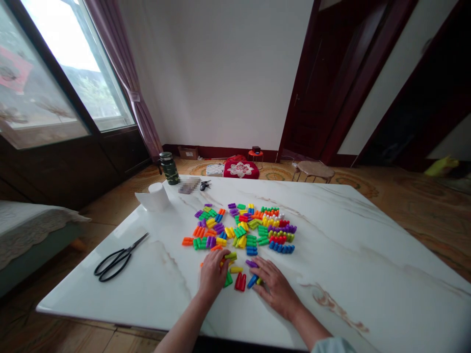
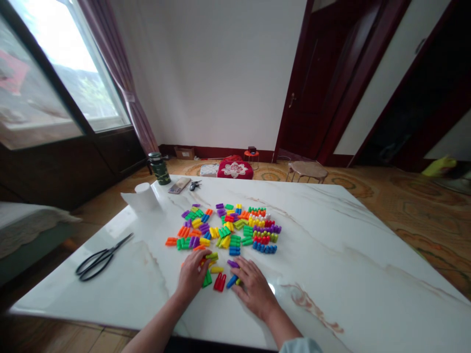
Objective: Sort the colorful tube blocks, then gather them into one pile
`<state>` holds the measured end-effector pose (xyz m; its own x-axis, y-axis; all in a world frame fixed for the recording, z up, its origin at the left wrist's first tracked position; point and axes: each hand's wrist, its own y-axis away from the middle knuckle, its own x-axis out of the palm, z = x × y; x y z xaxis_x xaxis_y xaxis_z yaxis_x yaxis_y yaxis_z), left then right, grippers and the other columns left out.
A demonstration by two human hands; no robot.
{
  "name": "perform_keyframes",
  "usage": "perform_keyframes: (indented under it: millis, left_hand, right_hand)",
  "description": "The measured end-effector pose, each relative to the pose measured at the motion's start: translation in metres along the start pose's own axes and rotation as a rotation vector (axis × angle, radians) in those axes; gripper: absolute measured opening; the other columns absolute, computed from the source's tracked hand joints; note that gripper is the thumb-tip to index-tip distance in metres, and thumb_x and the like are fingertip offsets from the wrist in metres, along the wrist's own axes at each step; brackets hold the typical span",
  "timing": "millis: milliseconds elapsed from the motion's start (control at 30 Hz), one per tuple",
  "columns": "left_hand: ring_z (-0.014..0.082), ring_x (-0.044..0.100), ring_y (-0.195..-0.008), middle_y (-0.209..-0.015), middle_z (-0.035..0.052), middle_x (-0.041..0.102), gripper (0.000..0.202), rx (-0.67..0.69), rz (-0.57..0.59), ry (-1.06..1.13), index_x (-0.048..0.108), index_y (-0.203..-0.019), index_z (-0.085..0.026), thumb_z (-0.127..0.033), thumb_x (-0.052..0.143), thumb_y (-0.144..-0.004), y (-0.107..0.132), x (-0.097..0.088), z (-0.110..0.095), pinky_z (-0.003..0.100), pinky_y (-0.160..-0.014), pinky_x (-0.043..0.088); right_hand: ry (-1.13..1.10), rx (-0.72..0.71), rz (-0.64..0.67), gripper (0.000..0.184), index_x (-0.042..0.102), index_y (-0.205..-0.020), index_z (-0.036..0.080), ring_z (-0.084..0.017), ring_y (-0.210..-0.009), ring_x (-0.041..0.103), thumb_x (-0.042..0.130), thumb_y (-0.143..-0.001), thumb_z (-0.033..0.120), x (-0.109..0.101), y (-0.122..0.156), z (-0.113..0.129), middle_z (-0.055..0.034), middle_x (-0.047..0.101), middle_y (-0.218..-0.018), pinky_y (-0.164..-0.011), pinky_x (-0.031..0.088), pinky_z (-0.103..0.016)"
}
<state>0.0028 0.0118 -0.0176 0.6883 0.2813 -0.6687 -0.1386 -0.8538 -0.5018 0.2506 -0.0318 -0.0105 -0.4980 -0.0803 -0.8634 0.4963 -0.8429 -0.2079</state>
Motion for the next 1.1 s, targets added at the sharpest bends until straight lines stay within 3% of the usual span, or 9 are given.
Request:
perform_keyframes:
  millis: [633, 733, 900, 1000, 1100]
  left_hand:
    - [0.0219, 0.067, -0.091, -0.094, 0.0053, 0.071, 0.018, -0.006, 0.012, 0.041, 0.067, -0.099, -0.023, -0.019, 0.052, -0.089, -0.003, -0.001, -0.001, 0.037, -0.081, 0.054]
    - [0.0188, 0.067, -0.085, -0.092, 0.005, 0.07, 0.021, -0.007, -0.016, 0.147, 0.067, -0.098, -0.021, -0.015, 0.05, -0.089, -0.022, -0.004, -0.011, 0.032, -0.076, 0.055]
    - [0.0174, 0.066, -0.082, -0.092, 0.0041, 0.069, 0.02, -0.035, -0.116, 0.245, 0.067, -0.101, -0.021, -0.017, 0.054, -0.088, -0.082, -0.018, -0.03, 0.032, -0.078, 0.055]
    - [0.0196, 0.066, -0.095, -0.11, 0.0069, 0.066, 0.031, -0.006, -0.077, 0.226, 0.064, -0.116, -0.023, -0.02, 0.058, -0.086, -0.098, -0.028, -0.028, 0.036, -0.086, 0.055]
    - [0.028, 0.057, -0.119, -0.13, 0.0123, 0.057, 0.042, 0.013, -0.046, 0.078, 0.059, -0.127, -0.025, -0.034, 0.064, -0.086, -0.072, -0.036, -0.017, 0.047, -0.097, 0.05]
  right_hand:
    - [-0.017, -0.002, -0.026, 0.039, 0.058, -0.131, 0.03, -0.025, -0.14, 0.039, 0.055, -0.093, 0.038, 0.0, -0.001, 0.0, -0.0051, 0.045, -0.15, -0.116, 0.033, -0.05]
    - [-0.025, 0.01, -0.028, 0.037, 0.059, -0.13, 0.029, -0.025, -0.14, 0.039, 0.052, -0.095, 0.038, 0.002, 0.0, -0.002, -0.0055, 0.045, -0.15, -0.116, 0.033, -0.051]
    - [-0.034, 0.024, -0.027, 0.036, 0.059, -0.131, 0.03, -0.024, -0.141, 0.038, 0.049, -0.097, 0.039, 0.002, 0.0, -0.002, -0.0038, 0.045, -0.15, -0.117, 0.032, -0.051]
    - [-0.041, 0.012, -0.043, 0.036, 0.059, -0.13, 0.031, -0.024, -0.14, 0.039, 0.049, -0.096, 0.039, 0.001, 0.0, -0.001, -0.0034, 0.046, -0.149, -0.116, 0.033, -0.05]
    - [-0.061, 0.002, -0.094, 0.035, 0.062, -0.128, 0.03, -0.024, -0.137, 0.043, 0.05, -0.096, 0.038, 0.005, 0.001, -0.005, -0.0048, 0.05, -0.146, -0.114, 0.038, -0.048]
